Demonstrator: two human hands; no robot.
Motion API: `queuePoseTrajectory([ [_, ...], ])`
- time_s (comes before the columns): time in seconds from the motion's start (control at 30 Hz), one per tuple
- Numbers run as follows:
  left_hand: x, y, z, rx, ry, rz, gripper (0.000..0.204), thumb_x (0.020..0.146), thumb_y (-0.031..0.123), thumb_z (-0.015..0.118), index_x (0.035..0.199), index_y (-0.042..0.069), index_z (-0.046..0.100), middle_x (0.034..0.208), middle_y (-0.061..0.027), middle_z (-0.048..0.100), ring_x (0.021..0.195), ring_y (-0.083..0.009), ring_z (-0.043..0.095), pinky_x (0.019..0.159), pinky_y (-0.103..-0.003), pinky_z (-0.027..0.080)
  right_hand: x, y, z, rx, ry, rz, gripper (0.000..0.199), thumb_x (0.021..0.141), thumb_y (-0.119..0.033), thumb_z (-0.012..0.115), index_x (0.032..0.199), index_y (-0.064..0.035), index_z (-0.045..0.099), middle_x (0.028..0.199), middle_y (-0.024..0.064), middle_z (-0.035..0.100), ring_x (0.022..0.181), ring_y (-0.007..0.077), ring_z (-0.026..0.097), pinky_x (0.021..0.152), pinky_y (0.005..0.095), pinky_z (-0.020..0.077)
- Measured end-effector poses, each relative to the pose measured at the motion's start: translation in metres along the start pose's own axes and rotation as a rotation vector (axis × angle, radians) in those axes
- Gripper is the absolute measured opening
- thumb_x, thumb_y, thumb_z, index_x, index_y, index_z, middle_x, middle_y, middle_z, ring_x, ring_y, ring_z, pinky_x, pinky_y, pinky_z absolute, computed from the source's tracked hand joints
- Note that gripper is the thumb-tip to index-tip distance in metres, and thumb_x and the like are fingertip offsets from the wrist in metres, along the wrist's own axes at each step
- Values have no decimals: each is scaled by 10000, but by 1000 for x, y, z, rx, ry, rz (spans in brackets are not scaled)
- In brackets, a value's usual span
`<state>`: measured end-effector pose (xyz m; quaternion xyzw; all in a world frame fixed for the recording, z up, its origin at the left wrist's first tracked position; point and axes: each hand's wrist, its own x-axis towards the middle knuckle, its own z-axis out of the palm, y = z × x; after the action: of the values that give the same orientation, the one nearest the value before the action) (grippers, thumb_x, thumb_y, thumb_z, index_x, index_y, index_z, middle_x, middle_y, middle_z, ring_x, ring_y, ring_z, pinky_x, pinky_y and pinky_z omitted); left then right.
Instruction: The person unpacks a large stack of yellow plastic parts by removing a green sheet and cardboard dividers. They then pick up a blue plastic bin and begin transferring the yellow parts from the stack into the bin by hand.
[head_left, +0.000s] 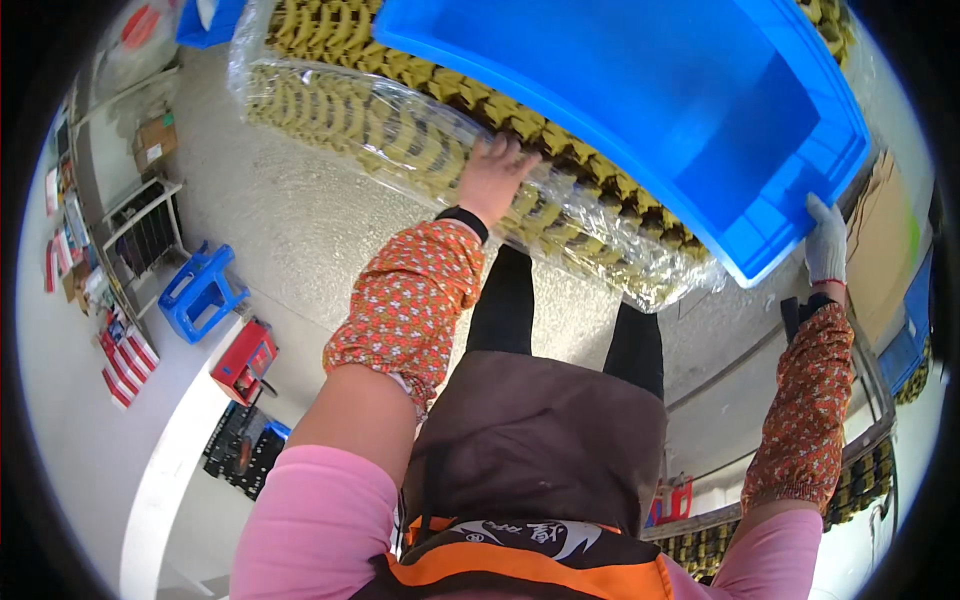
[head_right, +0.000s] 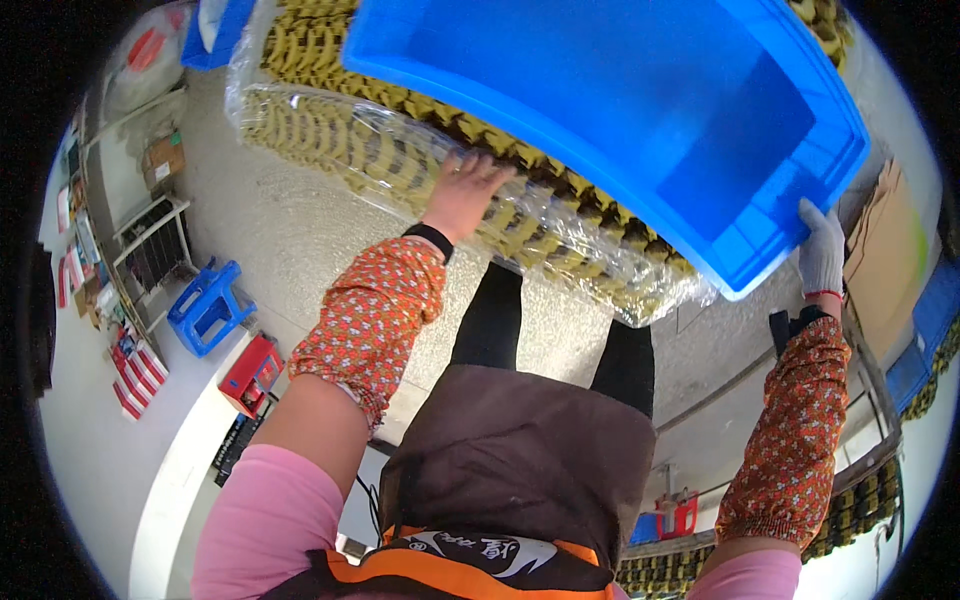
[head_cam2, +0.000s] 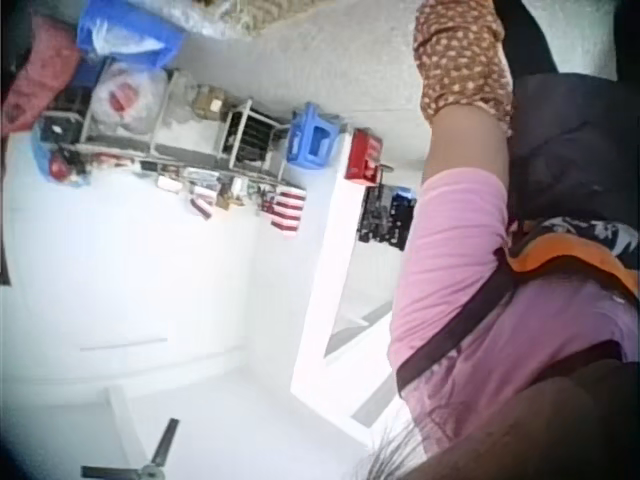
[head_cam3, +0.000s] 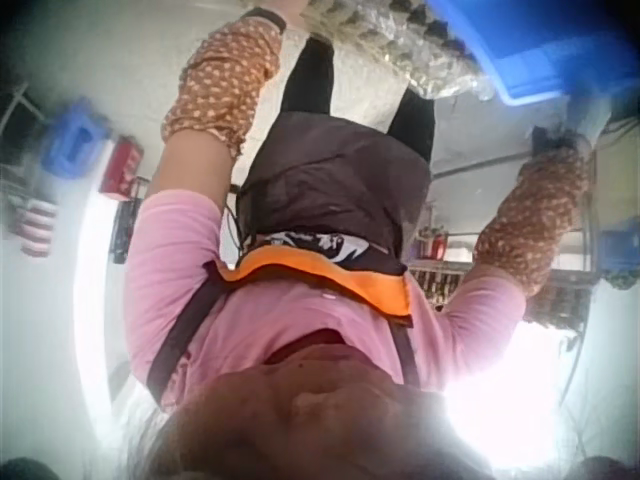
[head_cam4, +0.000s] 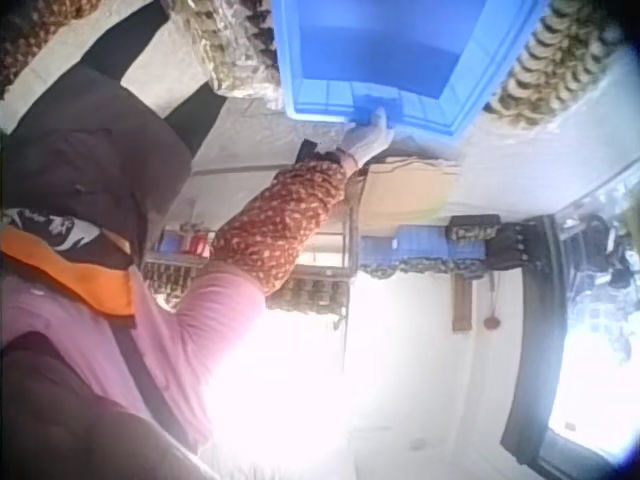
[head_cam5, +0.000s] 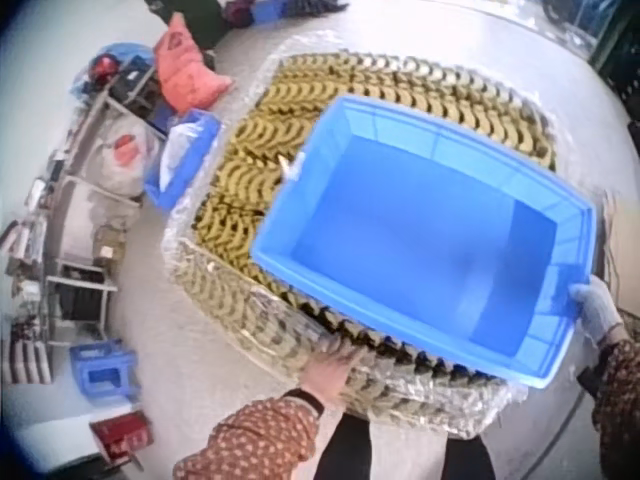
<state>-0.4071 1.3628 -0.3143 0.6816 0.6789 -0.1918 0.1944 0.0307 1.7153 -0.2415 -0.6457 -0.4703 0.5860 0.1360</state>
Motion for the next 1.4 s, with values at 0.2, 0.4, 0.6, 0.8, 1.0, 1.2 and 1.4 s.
queuePoseTrajectory([
  [0.2, 9, -4, -6, -153, 211, 70, 284, 886, 124, 589, 1164, 137, 642, 1231, -107, 614, 1248, -313, 542, 1058, -531, 411, -103, 65, 3, 344, 342, -18, 391, 1037, -244, 585, 1288, 54, 621, 1219, 119, 681, 1130, 214, 640, 960, 353, 522],
  [0.4, -50, 14, -57, -435, -198, 303, 189, 873, 71, 584, 1056, 112, 610, 929, -132, 659, 903, -356, 628, 832, -500, 476, -240, 139, 95, -560, 230, -372, 354, 922, -113, 691, 1270, -63, 649, 1138, 118, 702, 1027, 287, 687, 878, 398, 566],
  [0.6, -184, 38, -41, -510, -487, 715, 260, 840, 111, 609, 1090, 181, 614, 889, -50, 639, 860, -280, 645, 788, -438, 470, -212, 67, 182, -961, -424, -609, 256, 976, -307, 591, 1116, -109, 671, 1059, 127, 701, 1086, 310, 655, 1085, 482, 381],
  [0.8, -191, 73, -6, -613, -526, 399, 306, 811, 77, 628, 1111, 136, 601, 995, -100, 624, 1008, -307, 613, 872, -450, 468, -238, 127, 173, -1201, -931, -137, 329, 974, -377, 581, 933, -71, 693, 863, 170, 704, 875, 340, 702, 914, 509, 479],
  [1.0, -118, 100, 65, -1205, -172, -316, 401, 855, 9, 589, 1253, 49, 623, 1193, -178, 634, 1178, -339, 587, 1047, -428, 454, -219, 259, 131, -459, -157, 265, 319, 879, -241, 631, 1144, -76, 696, 950, 185, 719, 921, 379, 694, 866, 481, 537],
  [1.2, -45, 131, 3, -1082, 170, -559, 469, 860, -35, 577, 1324, 12, 530, 1208, -193, 567, 1141, -360, 564, 1002, -444, 447, -179, 226, 140, -343, 398, 328, 361, 836, -211, 677, 1158, -48, 678, 943, 174, 723, 930, 390, 694, 893, 461, 535],
  [1.4, -7, 148, 15, -833, 44, -662, 707, 819, 76, 712, 1422, -61, 370, 1354, -272, 411, 1191, -411, 481, 1015, -501, 387, -166, 227, 150, -265, 338, 335, 612, 782, -289, 770, 1321, -40, 621, 1169, 195, 700, 1069, 358, 678, 932, 446, 508],
])
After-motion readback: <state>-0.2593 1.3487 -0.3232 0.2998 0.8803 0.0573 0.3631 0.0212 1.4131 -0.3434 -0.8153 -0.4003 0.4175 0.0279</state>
